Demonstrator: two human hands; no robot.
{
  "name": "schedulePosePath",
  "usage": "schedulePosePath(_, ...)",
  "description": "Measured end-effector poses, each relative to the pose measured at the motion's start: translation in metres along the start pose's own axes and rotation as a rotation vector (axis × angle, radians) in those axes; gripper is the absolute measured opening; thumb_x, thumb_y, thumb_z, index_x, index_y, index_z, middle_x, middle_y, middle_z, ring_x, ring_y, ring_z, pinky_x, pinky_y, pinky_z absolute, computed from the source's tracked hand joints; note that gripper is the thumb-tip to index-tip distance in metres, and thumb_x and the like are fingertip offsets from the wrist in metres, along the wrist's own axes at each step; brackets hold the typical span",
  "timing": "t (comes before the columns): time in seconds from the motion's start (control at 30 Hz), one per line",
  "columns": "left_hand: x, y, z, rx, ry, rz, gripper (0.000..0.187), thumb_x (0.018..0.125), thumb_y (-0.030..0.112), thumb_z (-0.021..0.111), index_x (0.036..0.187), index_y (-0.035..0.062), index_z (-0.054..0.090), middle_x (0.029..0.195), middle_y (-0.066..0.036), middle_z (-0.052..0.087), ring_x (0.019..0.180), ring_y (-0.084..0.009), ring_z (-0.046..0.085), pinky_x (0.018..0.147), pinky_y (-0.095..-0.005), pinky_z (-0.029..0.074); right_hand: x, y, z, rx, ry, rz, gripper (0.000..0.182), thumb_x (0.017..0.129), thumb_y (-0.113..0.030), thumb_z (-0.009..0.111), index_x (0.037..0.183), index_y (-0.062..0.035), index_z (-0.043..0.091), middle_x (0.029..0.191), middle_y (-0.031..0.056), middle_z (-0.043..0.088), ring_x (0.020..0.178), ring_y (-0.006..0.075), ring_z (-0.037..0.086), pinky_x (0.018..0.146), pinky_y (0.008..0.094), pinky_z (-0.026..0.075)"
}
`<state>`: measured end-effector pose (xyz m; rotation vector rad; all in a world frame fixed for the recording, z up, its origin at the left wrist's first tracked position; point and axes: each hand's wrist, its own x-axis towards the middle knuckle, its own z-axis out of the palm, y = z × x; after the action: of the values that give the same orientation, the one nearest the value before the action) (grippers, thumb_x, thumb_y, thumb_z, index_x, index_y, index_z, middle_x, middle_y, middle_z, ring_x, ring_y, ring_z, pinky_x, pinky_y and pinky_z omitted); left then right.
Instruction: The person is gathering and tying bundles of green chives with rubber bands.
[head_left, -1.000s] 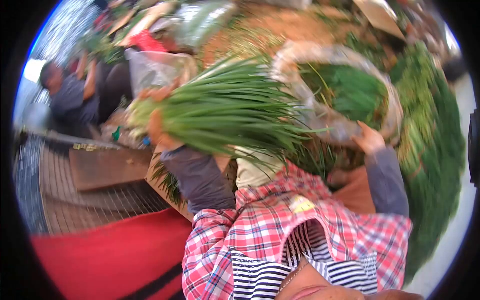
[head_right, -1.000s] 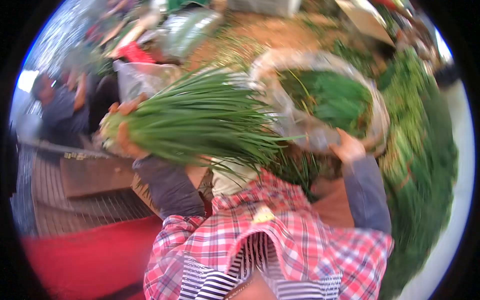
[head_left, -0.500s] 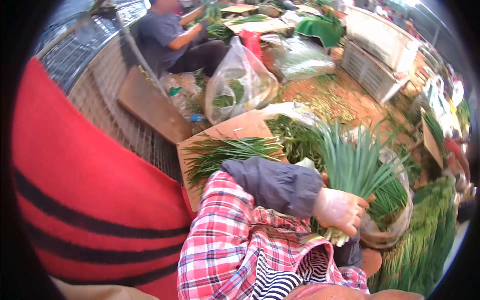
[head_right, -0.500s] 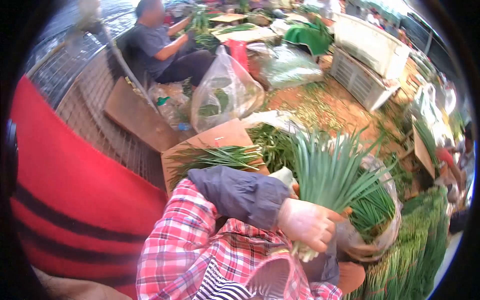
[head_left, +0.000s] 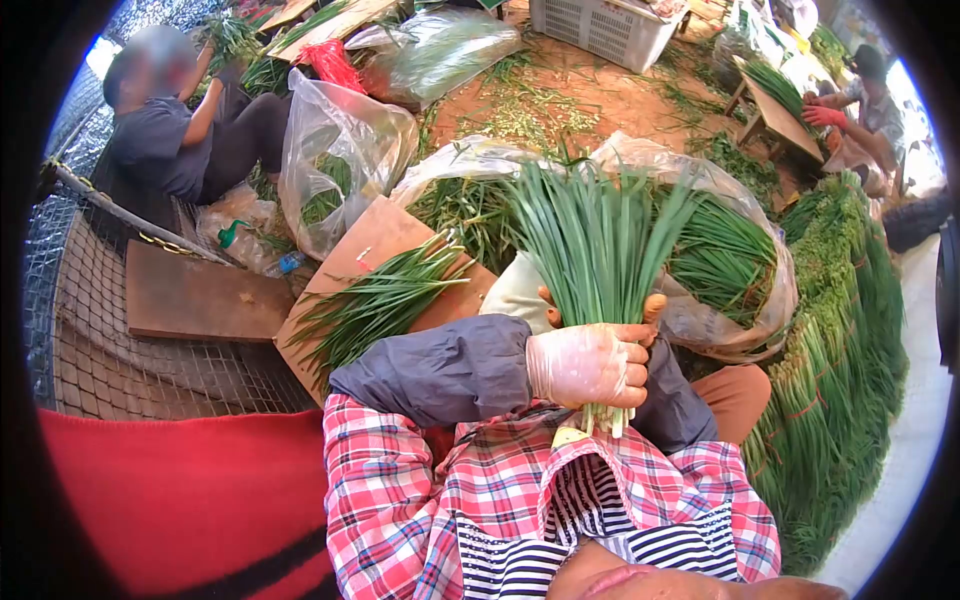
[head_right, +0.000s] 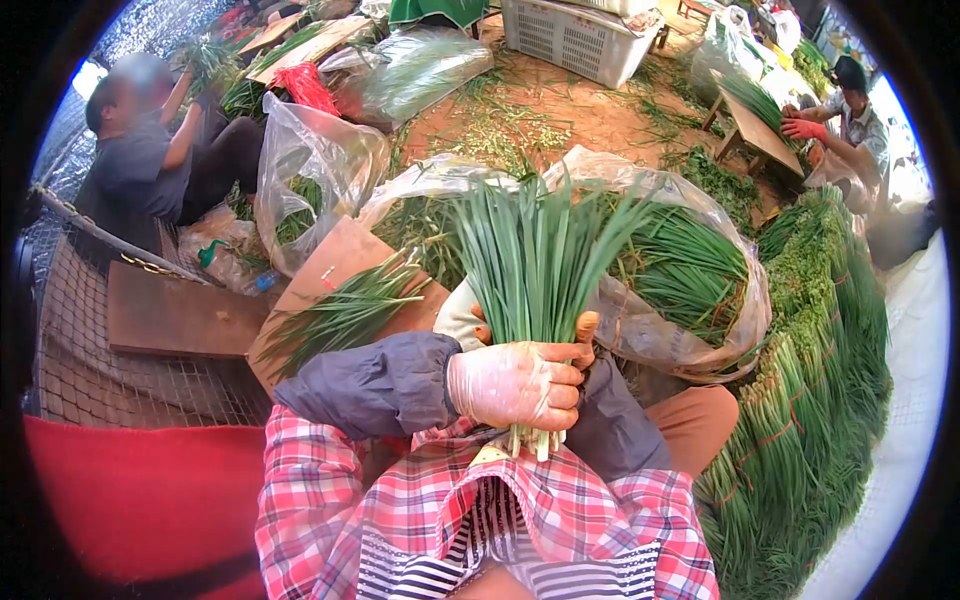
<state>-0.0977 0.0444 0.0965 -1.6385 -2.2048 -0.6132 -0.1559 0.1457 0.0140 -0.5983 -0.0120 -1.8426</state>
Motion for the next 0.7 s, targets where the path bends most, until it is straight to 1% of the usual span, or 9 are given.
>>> schedulePosePath(0.1,-0.003,-0.005,-0.008,0.116,-0.123,-0.008,0.030,0.060,0.018,0.060,0.086,0.0097,0.049,0.075,-0.002,0.047,0.078,-0.0196,0.050,0.079,-0.0340,0.041,-0.001,-0.010,-0.012,0.056,0.157,0.131,0.087,0.076,-0.042,0.060,0.138,-0.0021,0.014,0.138,0.0196,0.028,0.122,0.0302,0.035,0.100,0.0455,0.028)
schedulePosePath(0.13,-0.003,-0.006,-0.010,0.171,-0.130,-0.018,0.032,0.061,0.020,0.060,0.089,0.0099,0.049,0.076,-0.003,0.048,0.081,-0.0208,0.050,0.081,-0.0365,0.040,0.004,-0.007,-0.005,0.126,0.224,0.094,0.081,0.077,-0.033,0.059,0.137,-0.0014,0.017,0.133,0.0187,0.036,0.117,0.0319,0.040,0.098,0.0451,0.031)
schedulePosePath(0.2,-0.004,-0.005,-0.010,0.276,-0.141,-0.058,0.037,0.062,0.022,0.059,0.096,0.0103,0.050,0.078,-0.003,0.050,0.085,-0.0234,0.050,0.085,-0.0414,0.037,0.005,-0.015,-0.011,0.141,0.183,0.211,0.078,0.076,-0.032,0.060,0.136,-0.0008,0.021,0.125,0.0177,0.042,0.113,0.0325,0.043,0.096,0.0446,0.034)
schedulePosePath(0.3,-0.014,0.012,0.000,0.381,-0.141,-0.166,0.044,0.065,0.026,0.058,0.105,0.0109,0.051,0.081,-0.004,0.053,0.093,-0.0272,0.049,0.090,-0.0488,0.034,0.015,-0.009,0.006,0.099,0.338,0.205,0.069,0.074,-0.029,0.063,0.128,0.0001,0.031,0.102,0.0142,0.052,0.098,0.0312,0.052,0.084,0.0416,0.044)
schedulePosePath(0.37,-0.023,0.020,-0.004,0.325,-0.081,-0.237,0.047,0.068,0.020,0.059,0.113,0.0138,0.047,0.108,-0.006,0.049,0.120,-0.0363,0.037,0.099,-0.0627,0.018,0.024,-0.005,0.005,0.160,0.258,0.180,0.070,0.073,-0.028,0.064,0.127,0.0003,0.031,0.100,0.0132,0.051,0.094,0.0283,0.051,0.082,0.0406,0.044)
schedulePosePath(0.4,-0.028,0.026,-0.009,0.320,-0.018,-0.284,0.047,0.070,0.019,0.052,0.116,0.0160,0.047,0.116,-0.009,0.047,0.124,-0.0356,0.033,0.100,-0.0615,0.019,0.026,-0.005,0.001,0.128,0.279,0.176,0.070,0.073,-0.028,0.064,0.127,0.0001,0.031,0.100,0.0129,0.050,0.094,0.0272,0.051,0.082,0.0407,0.045)
schedulePosePath(0.5,-0.050,0.044,-0.014,0.038,0.202,-0.432,0.052,0.070,0.021,0.055,0.121,0.0195,0.044,0.123,-0.011,0.044,0.125,-0.0356,0.032,0.101,-0.0606,0.019,0.036,-0.016,-0.010,0.028,0.234,0.232,0.070,0.071,-0.025,0.066,0.127,0.0004,0.032,0.109,0.0140,0.047,0.095,0.0229,0.048,0.081,0.0408,0.045)
schedulePosePath(0.57,-0.073,0.060,-0.037,-0.082,0.189,-0.642,0.076,0.062,0.021,0.070,0.130,0.0161,0.037,0.130,-0.014,0.038,0.125,-0.0354,0.031,0.103,-0.0523,0.020,0.046,-0.024,-0.012,-0.069,0.330,0.198,0.069,0.069,-0.022,0.067,0.126,0.0013,0.035,0.116,0.0154,0.046,0.092,0.0217,0.050,0.079,0.0397,0.046)
schedulePosePath(0.7,-0.130,0.065,-0.022,-0.600,0.878,-1.137,0.088,0.071,0.026,0.072,0.137,0.0008,0.019,0.137,-0.012,0.031,0.129,-0.0264,0.026,0.105,-0.0381,0.018,0.098,-0.034,0.002,-0.435,0.399,0.323,0.069,0.067,-0.020,0.068,0.125,0.0010,0.038,0.117,0.0147,0.049,0.094,0.0215,0.052,0.080,0.0381,0.047)
